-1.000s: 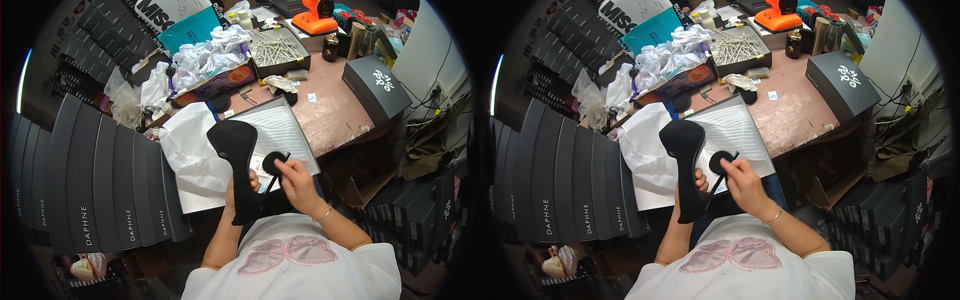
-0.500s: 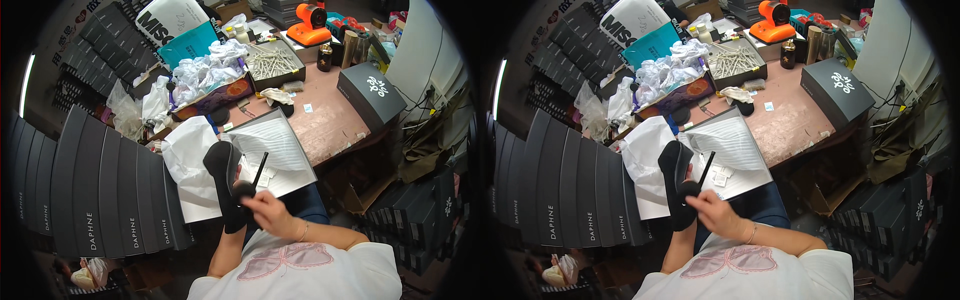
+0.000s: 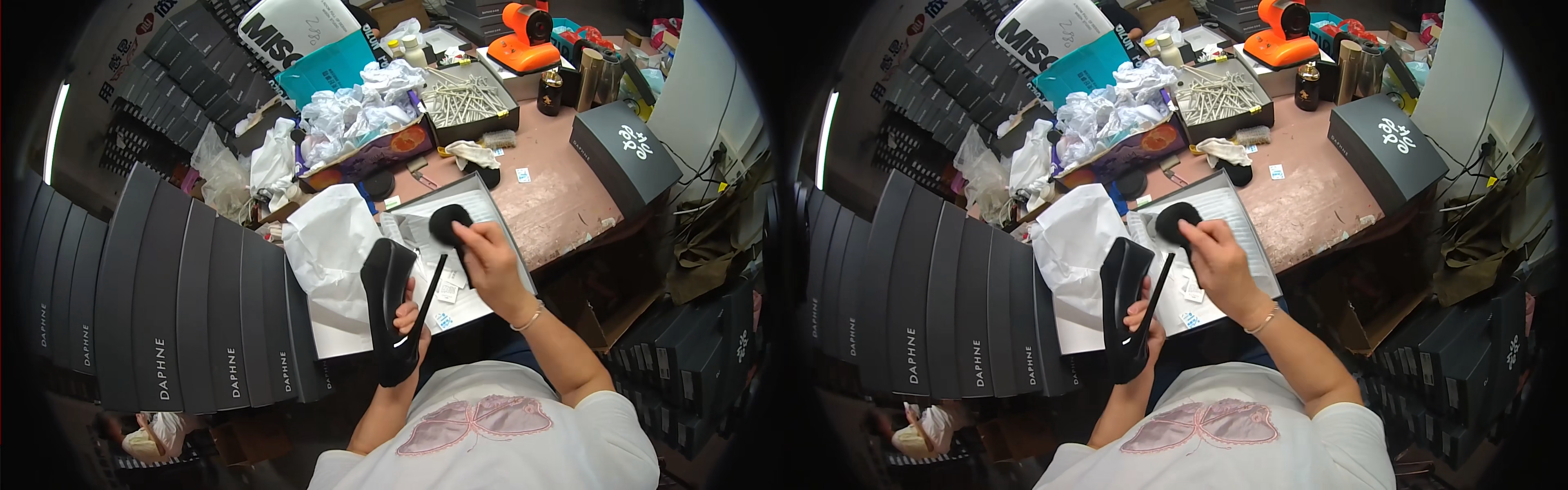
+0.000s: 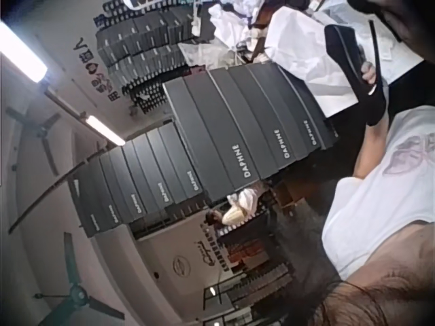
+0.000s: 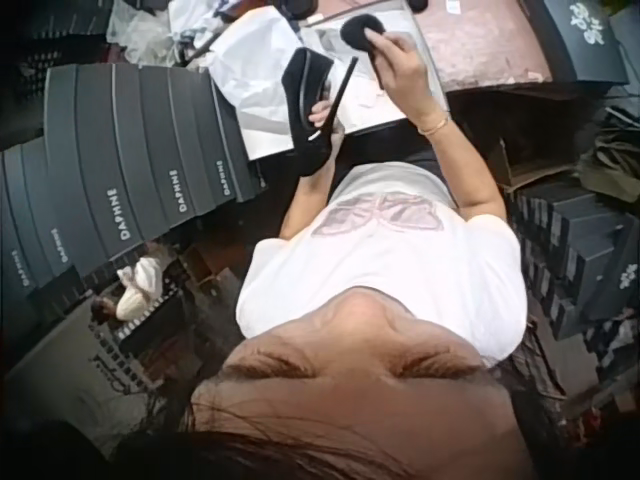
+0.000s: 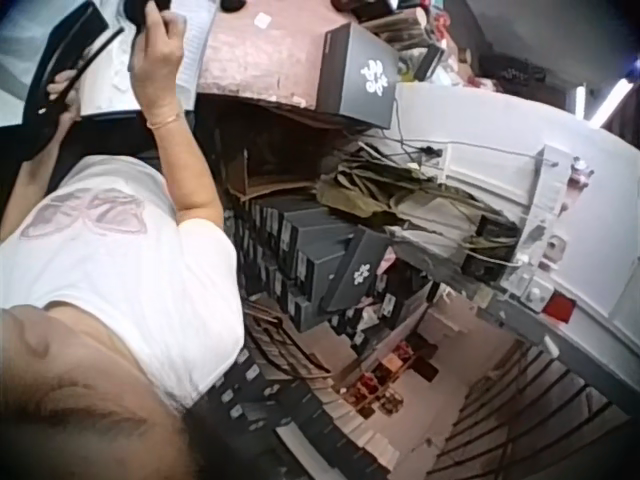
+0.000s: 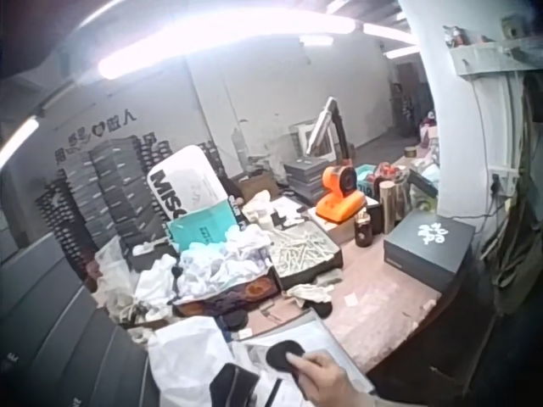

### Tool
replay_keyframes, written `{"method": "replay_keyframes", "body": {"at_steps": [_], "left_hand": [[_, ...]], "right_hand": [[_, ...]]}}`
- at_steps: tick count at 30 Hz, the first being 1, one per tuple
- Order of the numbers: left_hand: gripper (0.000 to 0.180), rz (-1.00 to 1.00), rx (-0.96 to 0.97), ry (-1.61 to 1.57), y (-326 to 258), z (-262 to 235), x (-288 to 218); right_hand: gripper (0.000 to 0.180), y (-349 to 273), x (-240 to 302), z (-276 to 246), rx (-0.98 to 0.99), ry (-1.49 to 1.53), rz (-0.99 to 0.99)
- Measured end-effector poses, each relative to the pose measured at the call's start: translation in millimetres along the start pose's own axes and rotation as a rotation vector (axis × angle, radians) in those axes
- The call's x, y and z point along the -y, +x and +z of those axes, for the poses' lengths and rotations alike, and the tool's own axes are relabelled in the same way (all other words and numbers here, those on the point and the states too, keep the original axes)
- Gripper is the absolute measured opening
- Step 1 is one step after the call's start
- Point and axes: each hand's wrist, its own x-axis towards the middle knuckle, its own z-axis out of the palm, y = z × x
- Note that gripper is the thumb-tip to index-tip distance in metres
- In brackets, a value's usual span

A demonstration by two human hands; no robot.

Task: Cleaning and packing high-heeled shoes into boxes with protective tissue and foam.

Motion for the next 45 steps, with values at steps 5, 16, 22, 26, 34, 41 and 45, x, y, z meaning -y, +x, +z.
{"method": "replay_keyframes", "body": {"at_steps": [5, 16, 22, 26, 34, 41, 45], "left_hand": [[0.047, -0.011, -0.04, -0.087, 2.2, 4.3, 11.7], [0.045, -0.07, -0.093, -0.099, -2.5, -0.1, 23.5], [0.049, -0.121, -0.004, 0.004, -1.0, -15.7, 13.3], [0.051, -0.117, 0.013, 0.138, -0.7, -18.0, 9.3], [0.053, -0.124, 0.019, 0.305, -4.0, -19.5, 5.8], [0.056, -0.058, -0.012, 0.38, -7.5, -3.1, 13.6], [0.056, -0.062, -0.016, 0.37, -7.8, -6.4, 12.0]], "right_hand": [[0.045, -19.1, 27.3, -16.2, 0.075, 0.211, 0.091], [0.048, -25.4, 41.3, -24.5, 0.305, 0.137, 0.13], [0.031, -31.1, 39.9, -29.3, 0.336, 0.155, 0.176], [0.03, -34.1, 43.4, -34.7, 0.354, 0.18, 0.2], [0.031, -39.3, 43.5, -40.6, 0.401, 0.152, 0.216], [0.027, -40.1, 39.4, -38.3, 0.411, 0.175, 0.24], [0.027, -35.5, 44.4, -38.7, 0.41, 0.172, 0.229]]}}
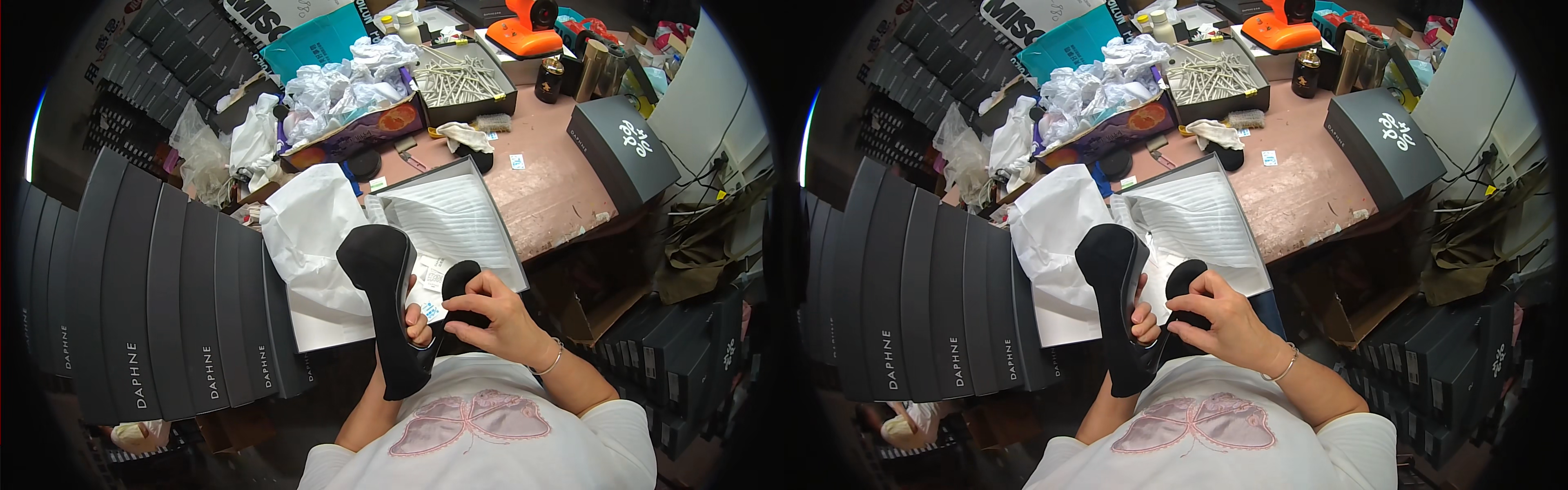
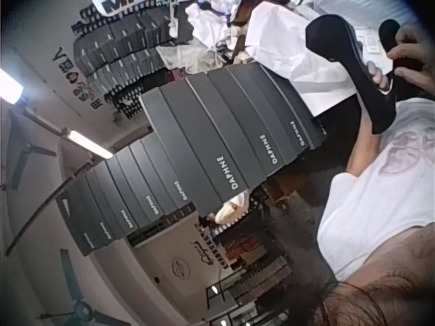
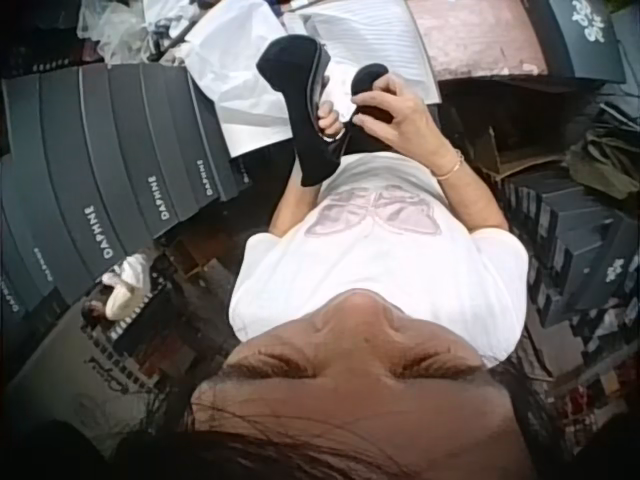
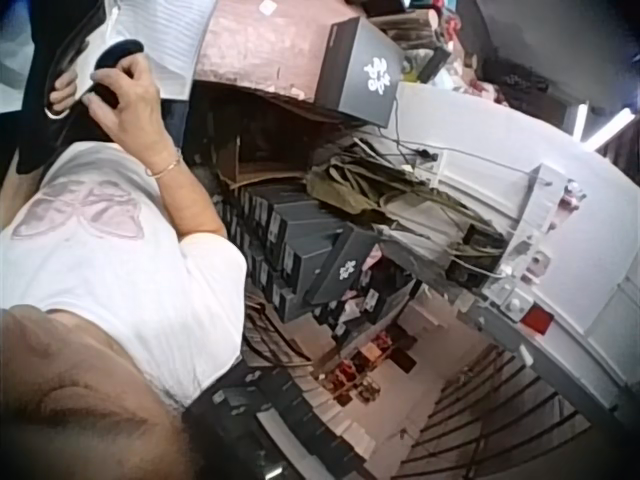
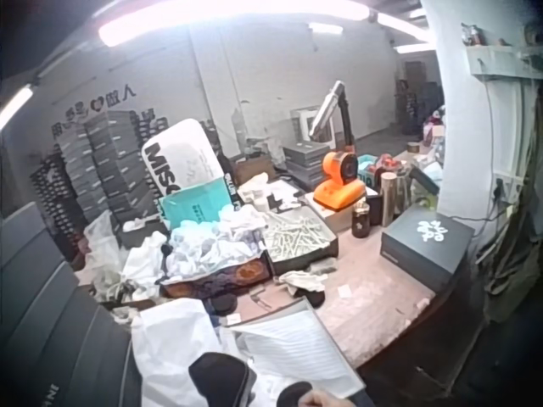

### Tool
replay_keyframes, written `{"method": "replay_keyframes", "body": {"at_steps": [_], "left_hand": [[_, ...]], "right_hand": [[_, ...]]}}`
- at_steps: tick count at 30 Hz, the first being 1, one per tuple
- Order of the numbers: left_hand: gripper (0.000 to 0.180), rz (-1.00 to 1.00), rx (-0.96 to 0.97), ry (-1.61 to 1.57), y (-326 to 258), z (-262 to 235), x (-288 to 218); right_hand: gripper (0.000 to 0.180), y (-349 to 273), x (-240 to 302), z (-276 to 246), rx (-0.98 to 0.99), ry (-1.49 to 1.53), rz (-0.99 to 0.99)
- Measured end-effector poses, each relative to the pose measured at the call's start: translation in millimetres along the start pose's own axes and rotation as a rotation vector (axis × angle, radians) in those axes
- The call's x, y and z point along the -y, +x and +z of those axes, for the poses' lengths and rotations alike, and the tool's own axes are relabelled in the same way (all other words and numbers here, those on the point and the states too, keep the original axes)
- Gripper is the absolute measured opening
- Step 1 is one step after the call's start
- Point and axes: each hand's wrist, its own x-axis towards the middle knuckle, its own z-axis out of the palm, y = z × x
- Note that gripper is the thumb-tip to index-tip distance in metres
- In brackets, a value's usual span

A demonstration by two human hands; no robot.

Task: Cleaning and packing high-heeled shoes into boxes with protective tissue and foam.

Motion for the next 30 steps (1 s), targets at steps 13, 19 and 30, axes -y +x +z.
{"method": "replay_keyframes", "body": {"at_steps": [13, 19, 30], "left_hand": [[0.052, 0.013, -0.059, 0.023, -1.3, 0.9, 0.8], [0.051, 0.013, -0.092, 0.021, -1.6, -0.5, 1.3], [0.051, -0.064, 0.087, -0.428, 12.2, 5.7, -2.5]], "right_hand": [[0.027, 0.2, -8.3, 3.9, 0.02, -0.006, 0.007], [0.027, 0.7, -8.4, 5.5, 0.013, -0.011, 0.009], [0.052, 6.5, -4.7, -15.0, -0.282, 0.044, -0.127]]}}
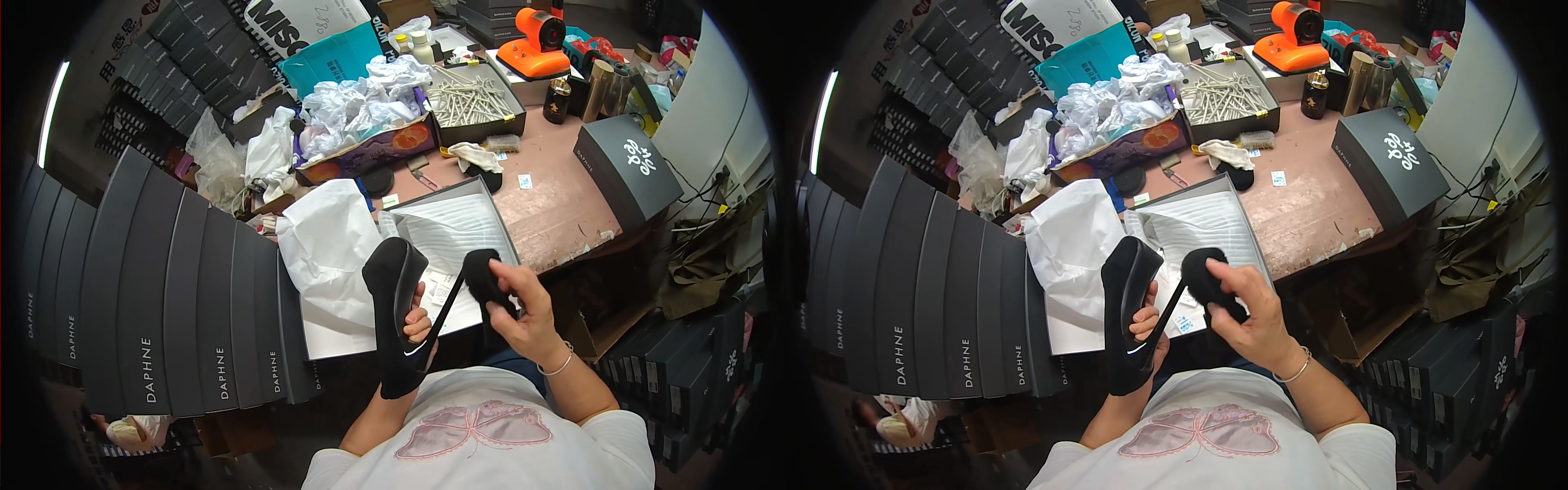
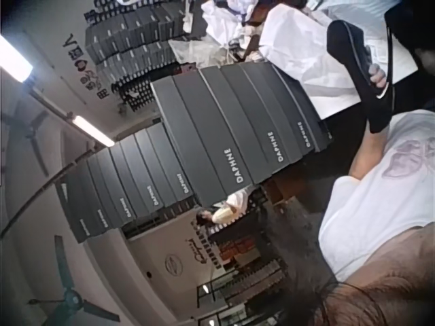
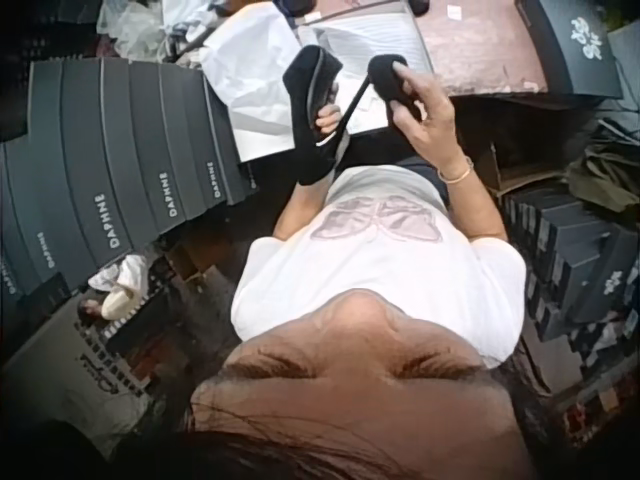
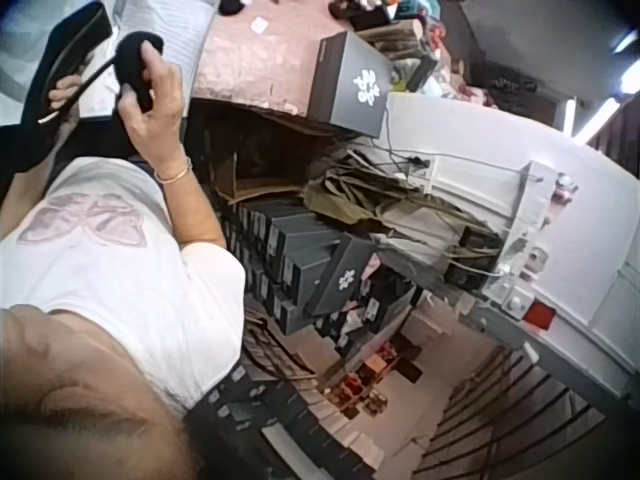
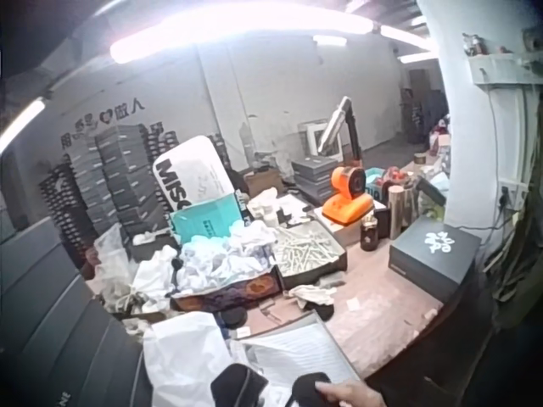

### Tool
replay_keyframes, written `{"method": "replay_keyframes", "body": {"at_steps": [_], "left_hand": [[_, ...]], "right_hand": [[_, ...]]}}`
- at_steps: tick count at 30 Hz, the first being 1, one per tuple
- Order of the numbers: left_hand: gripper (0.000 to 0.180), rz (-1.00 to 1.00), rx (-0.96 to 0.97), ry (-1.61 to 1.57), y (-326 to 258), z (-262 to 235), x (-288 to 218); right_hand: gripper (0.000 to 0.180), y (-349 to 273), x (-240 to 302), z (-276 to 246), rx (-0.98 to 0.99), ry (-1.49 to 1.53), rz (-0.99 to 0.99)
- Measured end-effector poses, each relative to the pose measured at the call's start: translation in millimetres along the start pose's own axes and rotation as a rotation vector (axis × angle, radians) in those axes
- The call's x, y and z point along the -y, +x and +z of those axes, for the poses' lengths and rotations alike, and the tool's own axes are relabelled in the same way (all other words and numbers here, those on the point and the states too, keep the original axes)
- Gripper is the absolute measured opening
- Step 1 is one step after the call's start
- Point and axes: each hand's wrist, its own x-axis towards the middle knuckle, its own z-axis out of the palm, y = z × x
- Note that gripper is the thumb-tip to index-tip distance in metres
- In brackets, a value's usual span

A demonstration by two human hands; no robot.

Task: Cleaning and packing high-heeled shoes into boxes with protective tissue and foam.

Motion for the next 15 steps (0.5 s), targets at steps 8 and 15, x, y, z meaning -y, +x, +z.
{"method": "replay_keyframes", "body": {"at_steps": [8, 15], "left_hand": [[0.052, -0.016, -0.004, 0.124, -3.5, -7.8, -0.4], [0.052, 0.056, -0.075, 0.248, -6.9, -6.5, 2.5]], "right_hand": [[0.051, -3.7, 10.6, 17.1, 0.229, -0.016, 0.034], [0.043, -5.4, 3.7, 14.0, 0.27, -0.032, 0.095]]}}
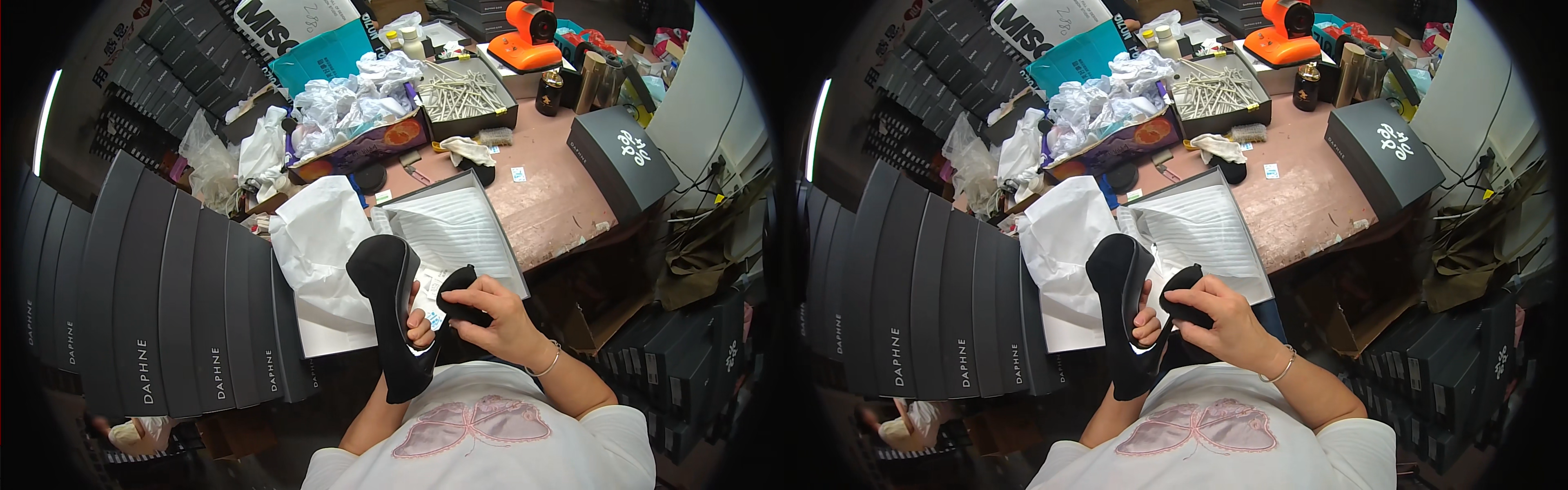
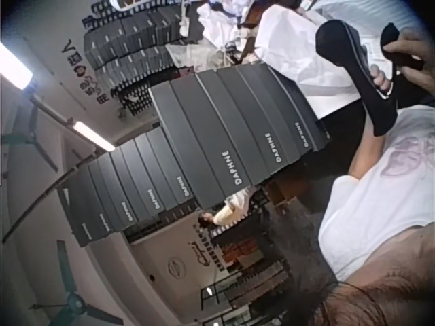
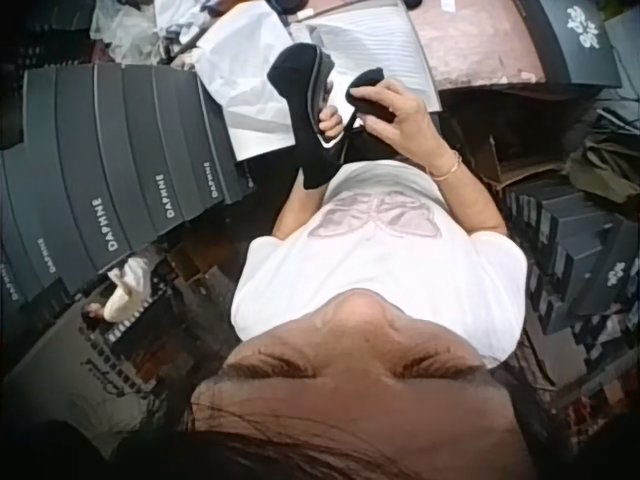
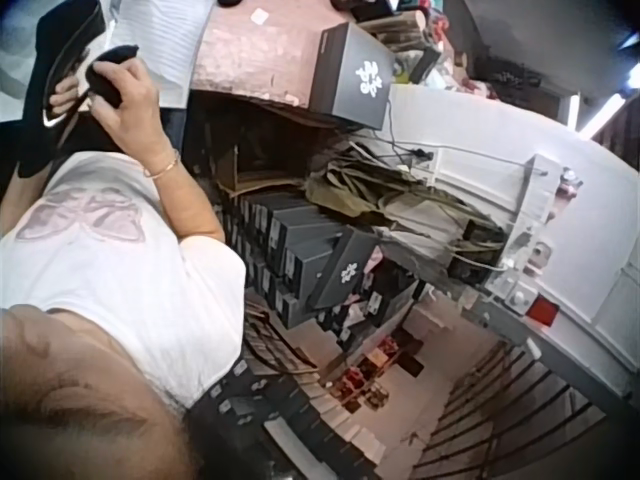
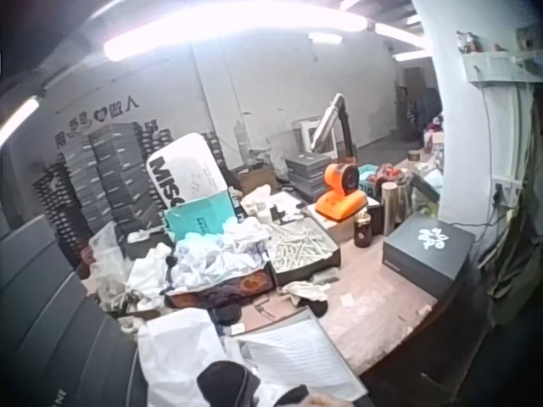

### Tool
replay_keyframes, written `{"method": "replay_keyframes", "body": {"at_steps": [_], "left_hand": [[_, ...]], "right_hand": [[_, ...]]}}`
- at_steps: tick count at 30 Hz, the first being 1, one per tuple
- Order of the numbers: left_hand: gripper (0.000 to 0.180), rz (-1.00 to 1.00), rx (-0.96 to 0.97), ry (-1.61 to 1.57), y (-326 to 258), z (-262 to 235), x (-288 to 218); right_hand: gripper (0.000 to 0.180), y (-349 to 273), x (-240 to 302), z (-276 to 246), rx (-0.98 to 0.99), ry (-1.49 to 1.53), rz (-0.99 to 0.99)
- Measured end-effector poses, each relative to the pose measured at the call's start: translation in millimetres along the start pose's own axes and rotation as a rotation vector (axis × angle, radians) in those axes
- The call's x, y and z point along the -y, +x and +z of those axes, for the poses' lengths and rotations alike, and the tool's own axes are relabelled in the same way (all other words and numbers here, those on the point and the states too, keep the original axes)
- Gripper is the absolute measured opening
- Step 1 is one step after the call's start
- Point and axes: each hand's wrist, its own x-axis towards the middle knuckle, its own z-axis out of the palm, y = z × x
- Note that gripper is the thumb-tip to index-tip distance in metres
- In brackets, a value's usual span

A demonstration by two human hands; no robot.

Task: Cleaning and packing high-heeled shoes into boxes with protective tissue and foam.

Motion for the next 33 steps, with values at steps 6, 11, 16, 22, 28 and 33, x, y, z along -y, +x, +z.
{"method": "replay_keyframes", "body": {"at_steps": [6, 11, 16, 22, 28, 33], "left_hand": [[0.052, -0.01, -0.033, -0.021, -1.2, 3.0, -0.7], [0.053, -0.019, 0.093, 0.052, 2.3, -13.3, -3.7], [0.053, -0.064, 0.072, -0.232, 6.8, 0.9, 0.0], [0.053, 0.281, -0.132, 0.295, 7.3, 28.9, 19.3], [0.036, 0.12, -0.221, -0.288, 3.2, 31.5, 19.9], [0.039, -0.162, 0.126, -0.506, 11.5, -7.4, -1.8]], "right_hand": [[0.04, 2.2, 9.3, -0.1, -0.023, 0.078, 0.017], [0.039, 2.1, -2.4, 2.4, -0.021, 0.02, 0.006], [0.045, 2.3, -1.7, -3.5, -0.32, 0.198, -0.002], [0.035, -12.8, 9.2, 28.4, 0.062, -0.057, -0.466], [0.027, 33.0, -31.5, 19.5, -0.261, -0.117, -0.245], [0.026, 3.4, 3.0, 47.0, -0.094, -0.089, -0.403]]}}
